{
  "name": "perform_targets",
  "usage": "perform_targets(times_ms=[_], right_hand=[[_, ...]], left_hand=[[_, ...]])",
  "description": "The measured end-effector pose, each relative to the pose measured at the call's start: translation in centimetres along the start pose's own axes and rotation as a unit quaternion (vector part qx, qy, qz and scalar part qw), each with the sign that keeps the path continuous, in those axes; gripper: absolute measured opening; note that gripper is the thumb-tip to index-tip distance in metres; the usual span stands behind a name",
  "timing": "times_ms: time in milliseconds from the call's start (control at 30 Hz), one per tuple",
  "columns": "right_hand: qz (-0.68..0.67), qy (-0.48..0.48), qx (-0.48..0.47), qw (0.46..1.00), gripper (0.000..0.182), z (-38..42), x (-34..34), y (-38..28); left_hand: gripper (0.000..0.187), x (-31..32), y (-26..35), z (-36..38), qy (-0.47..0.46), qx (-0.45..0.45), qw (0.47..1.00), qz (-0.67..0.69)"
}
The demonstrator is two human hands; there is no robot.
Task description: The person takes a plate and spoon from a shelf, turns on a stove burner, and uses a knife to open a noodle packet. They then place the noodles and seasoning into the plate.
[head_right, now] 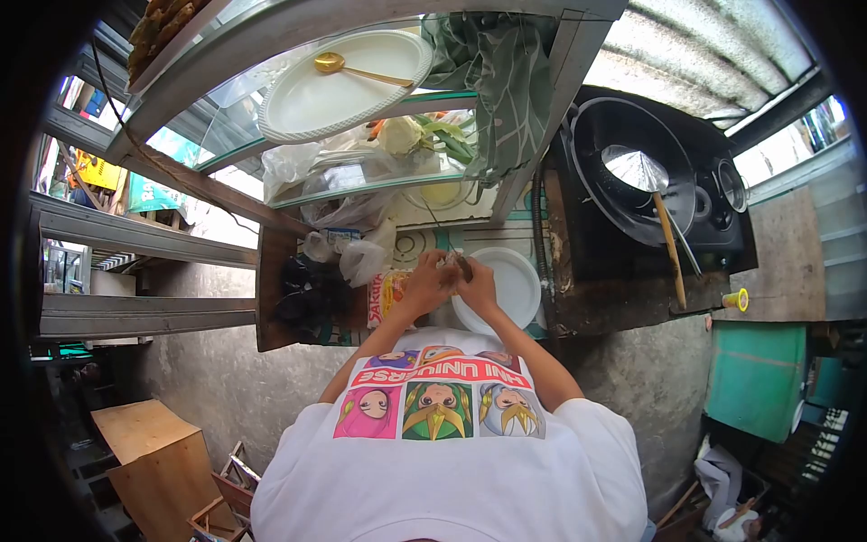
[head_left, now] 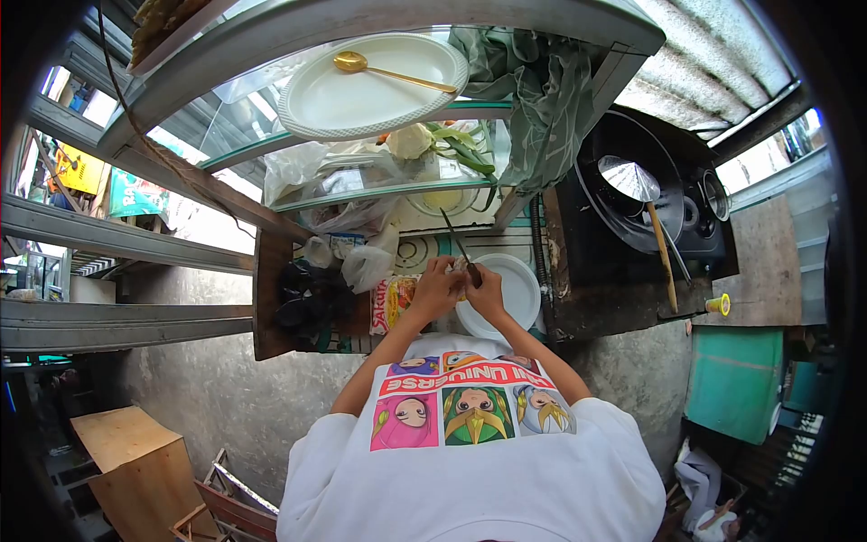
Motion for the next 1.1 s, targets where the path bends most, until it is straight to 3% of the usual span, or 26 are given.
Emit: perform_targets(times_ms=[367, 433, 733, 867, 933, 1100], right_hand=[[0.03, 0.04, 0.054, 0.997, 0.012, 0.4, 0.3, 1.3], [0.0, 0.09, 0.032, 0.995, 0.008, 0.5, -0.3, 0.5], [0.016, 0.079, 0.075, 0.994, 0.016, 0.9, -0.1, 1.8], [-0.023, 0.046, 0.055, 0.997, 0.012, 0.5, -0.4, 1.2], [-0.049, 0.02, 0.102, 0.993, 0.013, 0.9, -0.4, 1.8], [-0.105, 0.02, 0.176, 0.978, 0.012, 1.7, -0.1, 5.6]], left_hand=[[0.025, -0.1, 0.7, 0.3, 0.04, 0.014, 0.999, -0.028], [0.029, -0.3, 0.9, 0.3, 0.052, 0.025, 0.998, -0.031], [0.029, -0.7, 1.9, 0.9, 0.074, 0.071, 0.993, -0.062], [0.029, -0.4, 1.2, 1.5, 0.062, 0.04, 0.996, -0.046], [0.031, -0.1, 0.5, 1.5, 0.037, -0.013, 0.996, -0.084], [0.026, -0.1, 1.1, 1.2, 0.041, -0.006, 0.997, -0.066]])
Point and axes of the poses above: each hand's wrist, its own z-axis away from the middle knuckle, its own x-axis out of the palm, y = z × x, the point moved 10 cm from there along -z, towards the middle knuckle, and after that the axes turned 1 degree about y, right-handed, at the moved point
